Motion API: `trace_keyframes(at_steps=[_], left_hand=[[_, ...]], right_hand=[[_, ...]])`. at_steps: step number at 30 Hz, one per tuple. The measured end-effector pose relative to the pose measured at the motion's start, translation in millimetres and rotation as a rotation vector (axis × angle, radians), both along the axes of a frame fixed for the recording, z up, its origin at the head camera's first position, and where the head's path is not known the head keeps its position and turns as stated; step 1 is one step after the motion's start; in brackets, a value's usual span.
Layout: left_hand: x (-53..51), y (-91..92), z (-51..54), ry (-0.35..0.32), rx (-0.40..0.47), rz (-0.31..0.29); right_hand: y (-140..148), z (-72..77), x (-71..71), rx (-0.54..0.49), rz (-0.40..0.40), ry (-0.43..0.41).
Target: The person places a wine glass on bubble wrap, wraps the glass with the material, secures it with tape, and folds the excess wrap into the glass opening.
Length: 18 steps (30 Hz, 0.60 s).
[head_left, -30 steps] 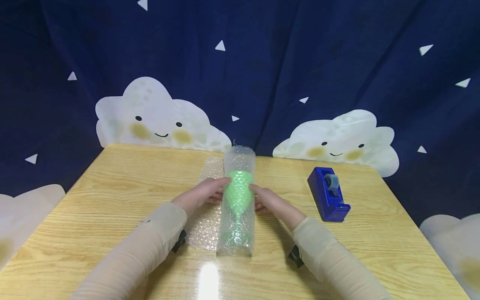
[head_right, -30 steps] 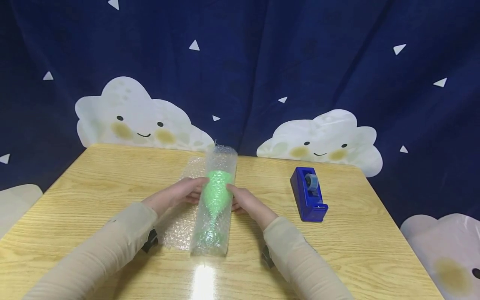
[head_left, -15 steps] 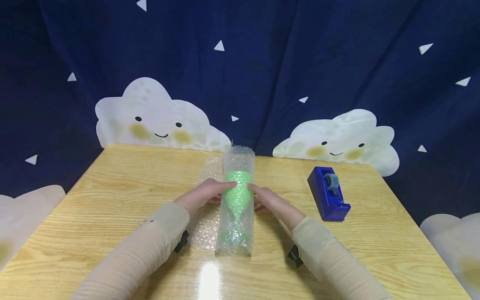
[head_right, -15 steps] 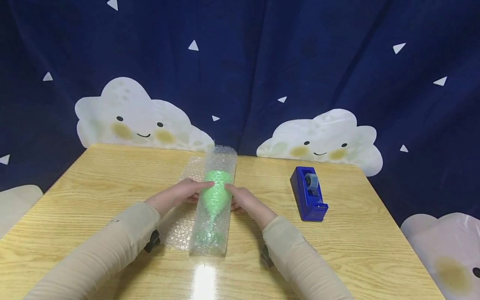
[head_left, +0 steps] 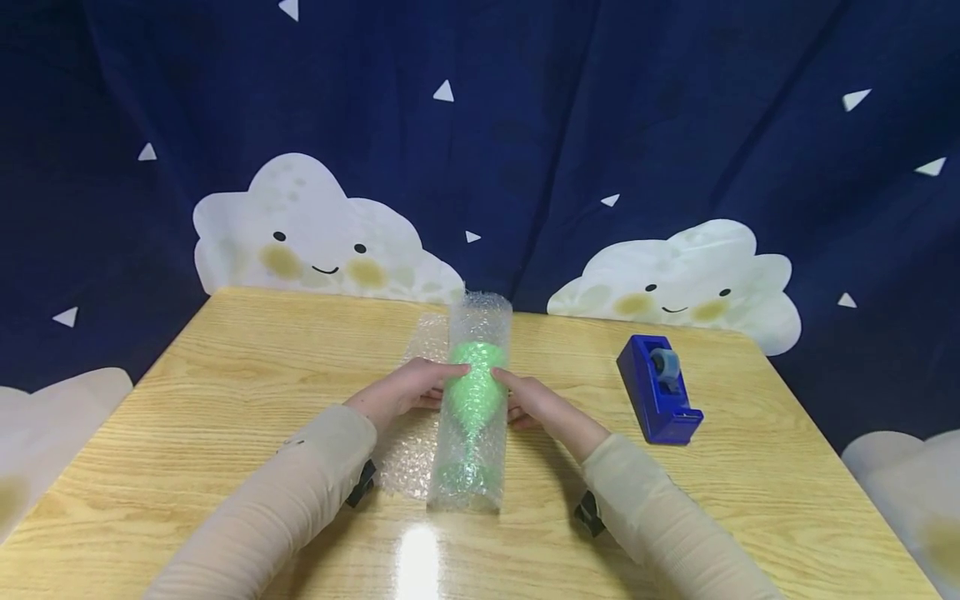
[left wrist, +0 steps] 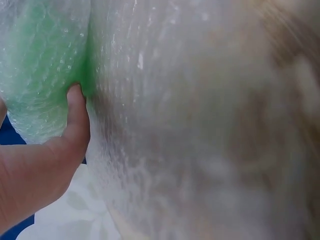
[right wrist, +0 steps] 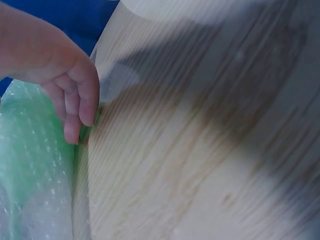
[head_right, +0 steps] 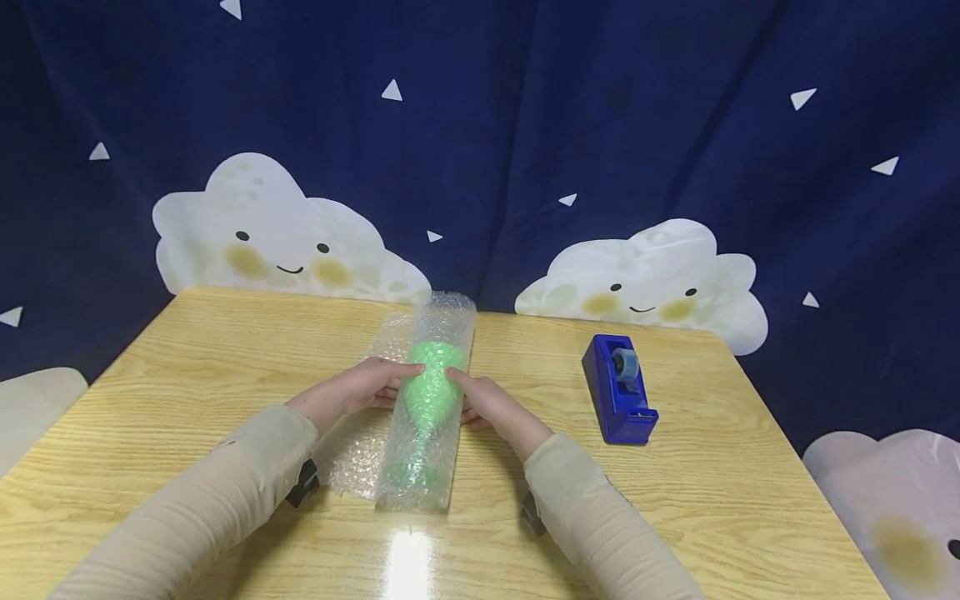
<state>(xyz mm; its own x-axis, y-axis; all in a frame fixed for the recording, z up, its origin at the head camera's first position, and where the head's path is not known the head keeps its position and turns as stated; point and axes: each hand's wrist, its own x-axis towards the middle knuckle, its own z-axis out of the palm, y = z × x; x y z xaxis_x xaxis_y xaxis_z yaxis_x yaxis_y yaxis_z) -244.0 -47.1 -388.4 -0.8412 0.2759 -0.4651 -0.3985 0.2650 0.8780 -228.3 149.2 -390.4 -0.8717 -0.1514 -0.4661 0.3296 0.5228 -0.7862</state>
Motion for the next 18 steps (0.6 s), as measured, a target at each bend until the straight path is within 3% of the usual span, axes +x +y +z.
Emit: trace_keyframes(at_steps=[11, 14, 18], left_hand=[[-2.6, -1.7, -0.5, 0.002, 0.072, -0.063], [-1.2, -0.7, 2.0, 0.028, 0.032, -0.085], [2.6, 2.8, 7.6, 0.064, -0.138, -0.085]], right_hand=[[0.4, -0.1, -0.3, -0.003, 0.019, 0.005], [-1.0, 0.3, -0.3, 0.001, 0.002, 0.0], [-5.2, 2.5, -0.6, 0.024, -0.02, 0.004]])
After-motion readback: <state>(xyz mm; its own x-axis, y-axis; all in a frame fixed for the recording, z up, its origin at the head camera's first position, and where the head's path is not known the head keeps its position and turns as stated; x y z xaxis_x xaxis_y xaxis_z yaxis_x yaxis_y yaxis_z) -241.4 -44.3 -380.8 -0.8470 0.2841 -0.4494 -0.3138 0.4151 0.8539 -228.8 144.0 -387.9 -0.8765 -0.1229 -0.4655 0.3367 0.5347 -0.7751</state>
